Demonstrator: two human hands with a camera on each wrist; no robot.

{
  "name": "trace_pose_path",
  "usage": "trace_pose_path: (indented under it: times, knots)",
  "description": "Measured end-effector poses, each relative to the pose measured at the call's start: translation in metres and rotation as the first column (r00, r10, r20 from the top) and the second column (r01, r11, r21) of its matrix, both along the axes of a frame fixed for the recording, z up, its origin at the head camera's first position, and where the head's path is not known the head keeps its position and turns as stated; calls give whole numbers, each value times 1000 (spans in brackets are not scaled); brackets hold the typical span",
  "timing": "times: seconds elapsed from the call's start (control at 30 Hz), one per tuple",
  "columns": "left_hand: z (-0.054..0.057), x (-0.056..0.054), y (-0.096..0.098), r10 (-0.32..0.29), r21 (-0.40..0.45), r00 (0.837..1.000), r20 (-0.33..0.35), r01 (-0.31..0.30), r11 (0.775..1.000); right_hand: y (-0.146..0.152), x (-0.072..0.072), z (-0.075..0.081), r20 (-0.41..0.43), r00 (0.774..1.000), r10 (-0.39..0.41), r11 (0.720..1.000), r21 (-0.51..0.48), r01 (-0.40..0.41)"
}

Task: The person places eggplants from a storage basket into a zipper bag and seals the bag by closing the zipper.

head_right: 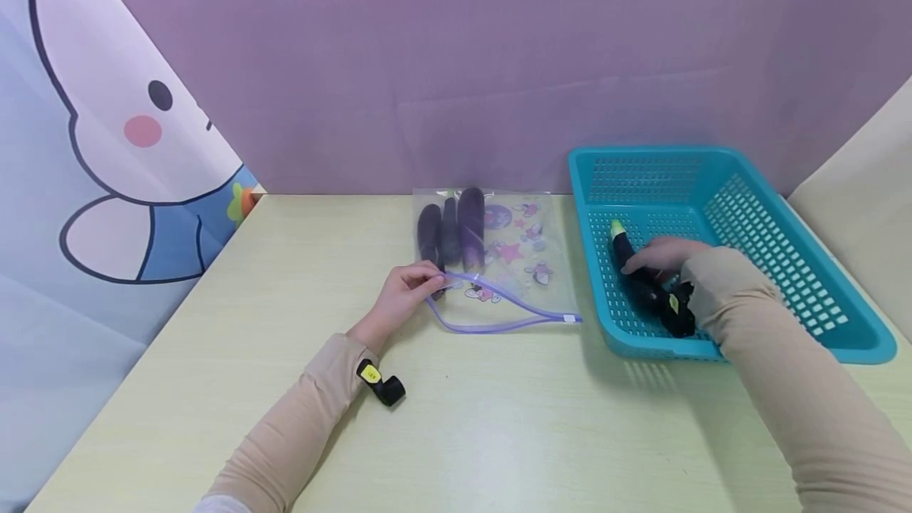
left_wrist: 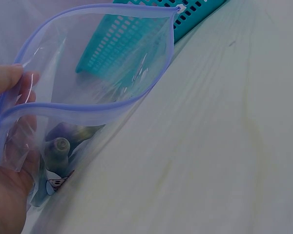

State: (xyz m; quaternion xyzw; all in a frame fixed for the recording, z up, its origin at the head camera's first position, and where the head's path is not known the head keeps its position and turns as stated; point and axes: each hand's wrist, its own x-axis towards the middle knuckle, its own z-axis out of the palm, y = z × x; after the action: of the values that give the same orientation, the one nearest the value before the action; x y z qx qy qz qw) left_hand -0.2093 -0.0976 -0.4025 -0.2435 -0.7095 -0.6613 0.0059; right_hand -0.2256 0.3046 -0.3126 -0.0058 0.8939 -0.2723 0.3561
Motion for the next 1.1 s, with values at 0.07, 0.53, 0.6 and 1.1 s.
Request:
trace_pose_path:
  times: [0.07, 0.53, 0.6, 1.1]
  knots:
    - [1, 0, 0, -2, 2, 1000, 3, 2, 1000, 1, 0, 1, -5, 1000, -10, 1000, 2, 10]
    - [0, 0, -1, -1, -3, 1000, 3, 1, 1000, 0, -4, 3, -22, 998, -53, 999, 1, 53]
    - [0, 0, -1, 0, -2, 1000, 2, 0, 1000, 0, -4, 3, -26, 998, -53, 999, -2, 53]
    - [0, -1, -1, -9, -2, 1000, 19, 9, 1000, 2, -8, 4, -29, 993, -117, 991, -66, 115]
